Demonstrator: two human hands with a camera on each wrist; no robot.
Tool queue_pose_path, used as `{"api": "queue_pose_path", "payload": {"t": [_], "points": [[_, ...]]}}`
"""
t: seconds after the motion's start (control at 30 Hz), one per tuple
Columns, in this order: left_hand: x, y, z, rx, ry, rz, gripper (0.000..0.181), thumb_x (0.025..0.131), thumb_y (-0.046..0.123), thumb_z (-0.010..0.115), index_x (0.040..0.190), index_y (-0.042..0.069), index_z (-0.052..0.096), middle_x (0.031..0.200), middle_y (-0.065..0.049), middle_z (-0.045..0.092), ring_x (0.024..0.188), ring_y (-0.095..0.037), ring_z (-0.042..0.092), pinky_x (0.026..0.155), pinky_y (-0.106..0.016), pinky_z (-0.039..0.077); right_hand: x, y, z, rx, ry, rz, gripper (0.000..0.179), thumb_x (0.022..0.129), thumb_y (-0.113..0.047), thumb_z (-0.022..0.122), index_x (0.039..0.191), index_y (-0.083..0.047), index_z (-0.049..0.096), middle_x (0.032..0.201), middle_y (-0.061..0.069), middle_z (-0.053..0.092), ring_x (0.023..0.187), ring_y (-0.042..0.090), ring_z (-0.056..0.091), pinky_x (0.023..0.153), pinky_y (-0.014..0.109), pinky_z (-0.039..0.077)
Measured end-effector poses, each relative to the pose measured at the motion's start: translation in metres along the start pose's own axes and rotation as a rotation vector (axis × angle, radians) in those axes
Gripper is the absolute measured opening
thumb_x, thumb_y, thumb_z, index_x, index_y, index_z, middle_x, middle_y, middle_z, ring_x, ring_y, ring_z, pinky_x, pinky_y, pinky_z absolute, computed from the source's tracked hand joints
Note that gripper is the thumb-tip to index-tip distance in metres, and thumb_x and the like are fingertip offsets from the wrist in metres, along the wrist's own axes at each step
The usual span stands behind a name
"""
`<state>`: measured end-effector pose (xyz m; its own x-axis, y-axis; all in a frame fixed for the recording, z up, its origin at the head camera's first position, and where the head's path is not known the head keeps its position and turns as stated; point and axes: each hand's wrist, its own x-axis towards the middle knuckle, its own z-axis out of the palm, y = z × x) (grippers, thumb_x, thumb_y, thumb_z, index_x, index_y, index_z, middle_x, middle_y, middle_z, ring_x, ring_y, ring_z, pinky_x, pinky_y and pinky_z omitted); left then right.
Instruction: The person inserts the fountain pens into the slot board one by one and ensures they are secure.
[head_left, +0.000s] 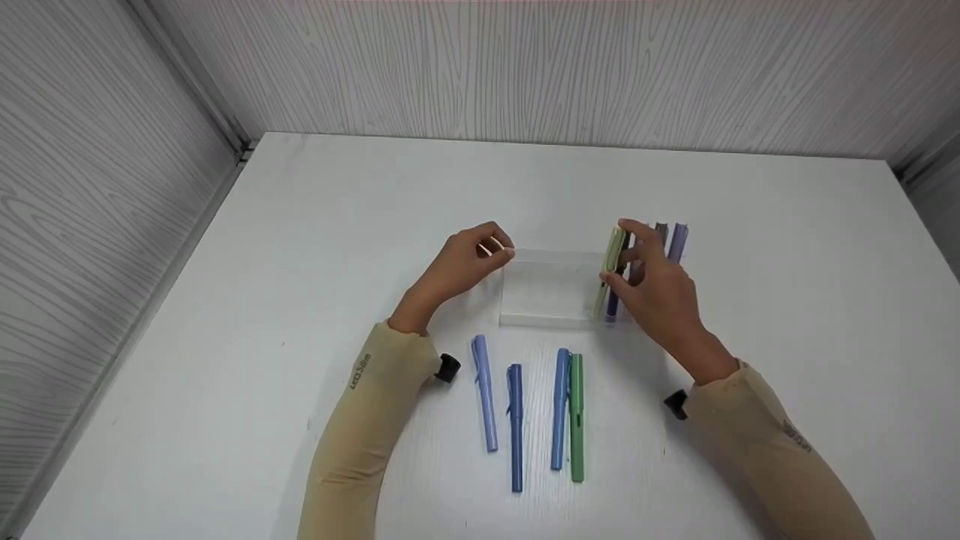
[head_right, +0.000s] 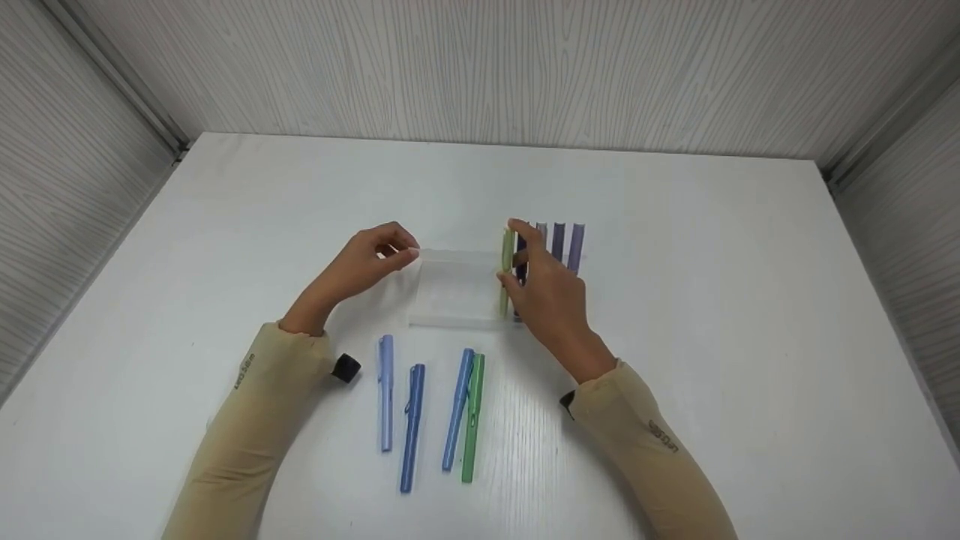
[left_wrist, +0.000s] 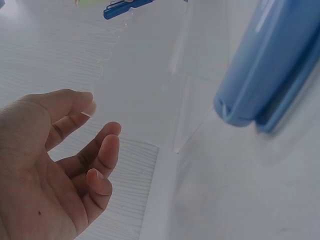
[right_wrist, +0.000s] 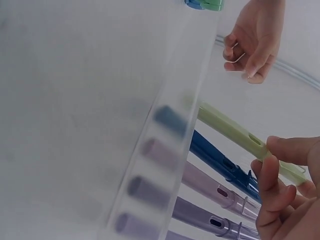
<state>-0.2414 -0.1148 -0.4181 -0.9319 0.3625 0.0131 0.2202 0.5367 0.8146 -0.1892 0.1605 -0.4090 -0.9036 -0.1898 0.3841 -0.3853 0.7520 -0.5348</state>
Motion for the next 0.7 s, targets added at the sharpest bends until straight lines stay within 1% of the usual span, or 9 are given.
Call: {"api": "queue_pose_path", "payload": {"t": [0.17,0.3,0.47,0.7], "points": [[-0.0001,0.0005,0.0005,-0.003,-0.002,-0.012,0.018,0.097,0.029,0.058,0.106,0.014,0.062,0.107,-0.008,0.067,0.088,-0.02,0.061,0.074,-0.031,0.05,0.0002,0.0009,0.0001,0.019,-0.021,0.022,0.066,0.086,-0.012,0.073,0.141,-0.014,0.038,0.101,0.011,0.064,0.065,0.016,0.048,0.054,0.027,0.035],[-0.0002,0.0006,0.0009,-0.006,-0.005,-0.015,0.018,0.097,0.028,0.058,0.106,0.013,0.062,0.107,-0.008,0.067,0.089,-0.022,0.062,0.074,-0.031,0.05,0.0009,0.0011,-0.0002,0.019,-0.016,0.024,0.063,0.085,-0.011,0.073,0.14,-0.012,0.042,0.098,0.01,0.063,0.064,0.015,0.046,0.053,0.027,0.034],[-0.0004,0.0012,0.0003,-0.003,-0.003,-0.012,0.018,0.097,0.028,0.058,0.106,0.013,0.062,0.106,-0.009,0.067,0.088,-0.023,0.062,0.074,-0.03,0.049,0.0036,-0.0002,-0.0011,-0.024,-0.026,0.01,0.063,0.085,-0.011,0.074,0.141,-0.01,0.044,0.094,0.01,0.063,0.064,0.016,0.046,0.052,0.028,0.034],[0.0008,0.0001,0.0004,0.016,0.004,-0.006,0.018,0.096,0.028,0.059,0.106,0.013,0.063,0.105,-0.007,0.068,0.088,-0.021,0.061,0.075,-0.03,0.049,0.0077,-0.0022,-0.0027,-0.096,-0.087,0.017,0.067,0.086,-0.013,0.072,0.145,-0.008,0.04,0.094,0.011,0.061,0.068,0.019,0.047,0.053,0.029,0.034]]}}
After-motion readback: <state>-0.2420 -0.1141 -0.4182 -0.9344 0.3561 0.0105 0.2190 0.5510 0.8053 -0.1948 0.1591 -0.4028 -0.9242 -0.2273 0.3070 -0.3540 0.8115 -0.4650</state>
